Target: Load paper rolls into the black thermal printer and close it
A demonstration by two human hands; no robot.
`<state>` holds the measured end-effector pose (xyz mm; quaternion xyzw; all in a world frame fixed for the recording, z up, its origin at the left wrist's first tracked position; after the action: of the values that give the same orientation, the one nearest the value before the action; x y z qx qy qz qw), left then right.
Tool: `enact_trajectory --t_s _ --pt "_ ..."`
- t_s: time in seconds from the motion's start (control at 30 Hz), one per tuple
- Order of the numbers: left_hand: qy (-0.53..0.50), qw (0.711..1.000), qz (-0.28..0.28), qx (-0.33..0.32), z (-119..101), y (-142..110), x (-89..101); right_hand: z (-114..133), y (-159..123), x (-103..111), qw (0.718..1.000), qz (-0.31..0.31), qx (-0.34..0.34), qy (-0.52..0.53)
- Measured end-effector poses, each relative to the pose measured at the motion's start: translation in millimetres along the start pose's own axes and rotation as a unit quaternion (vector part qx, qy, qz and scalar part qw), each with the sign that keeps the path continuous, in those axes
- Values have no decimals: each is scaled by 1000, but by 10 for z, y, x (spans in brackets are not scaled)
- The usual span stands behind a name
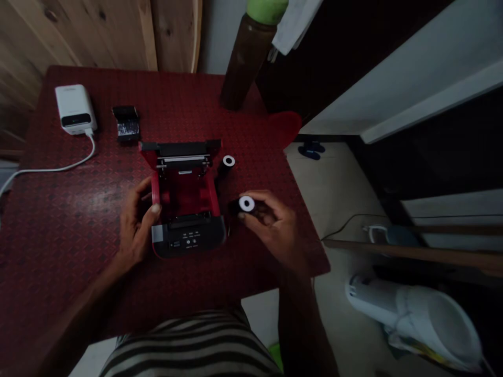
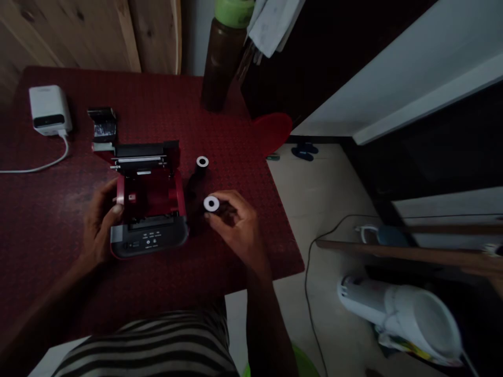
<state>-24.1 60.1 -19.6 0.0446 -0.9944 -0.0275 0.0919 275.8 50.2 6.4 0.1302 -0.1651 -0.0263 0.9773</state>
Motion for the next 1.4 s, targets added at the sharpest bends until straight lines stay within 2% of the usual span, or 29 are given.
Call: enact_trajectory --t_s 0.1,0.2,0.33,0.5,0.57,0.63,0.73,0.83,0.93,1.1,1.23,1.33,1.4 --pt "10 1000 -18 0 -1 -26 22 -208 -50 -199 999 53 9 -10" --pt "18 999 -45 12 -24 -64 73 -287 -58 -329 996 88 20 -23" --pt "3 995 -79 66 -22 -85 130 -310 -52 -370 994 104 16 -25" --pt "0 994 -67 89 -49 -77 203 -322 -85 -305 991 122 -11 -45" --pt "10 995 -50 88 -72 -95 260 -282 -118 -222 989 128 -11 -72" --pt "-18 995 -8 99 -84 -127 286 -172 -146 -109 985 116 8 -127" --pt "-92 982 73 147 -81 -193 241 139 -174 18 971 65 71 -217" --pt "-109 974 101 173 -107 -235 188 471 -209 -23 963 42 122 -237" --pt "-98 975 95 176 -153 -247 183 639 -253 -174 967 72 137 -201" --pt "-97 972 86 195 -172 -251 193 627 -321 -309 970 111 127 -177" --pt "-107 970 83 199 -172 -266 169 671 -314 -241 969 117 134 -173" --pt "-107 971 73 201 -160 -288 162 620 -116 -79 974 76 116 -180" --pt "-108 973 71 193 -150 -296 154 461 143 21 973 28 105 -205"
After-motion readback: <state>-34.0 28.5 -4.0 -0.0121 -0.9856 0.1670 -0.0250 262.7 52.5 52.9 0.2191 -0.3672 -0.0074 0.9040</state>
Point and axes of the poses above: each hand's wrist, its own y-axis towards the middle knuckle, its own x-axis out of the back of the hand, z = x × y, the point moved 5 cm from there along y, towards the middle knuckle, and after that the axes turned 7 degrees about x, right-handed, at the moved point
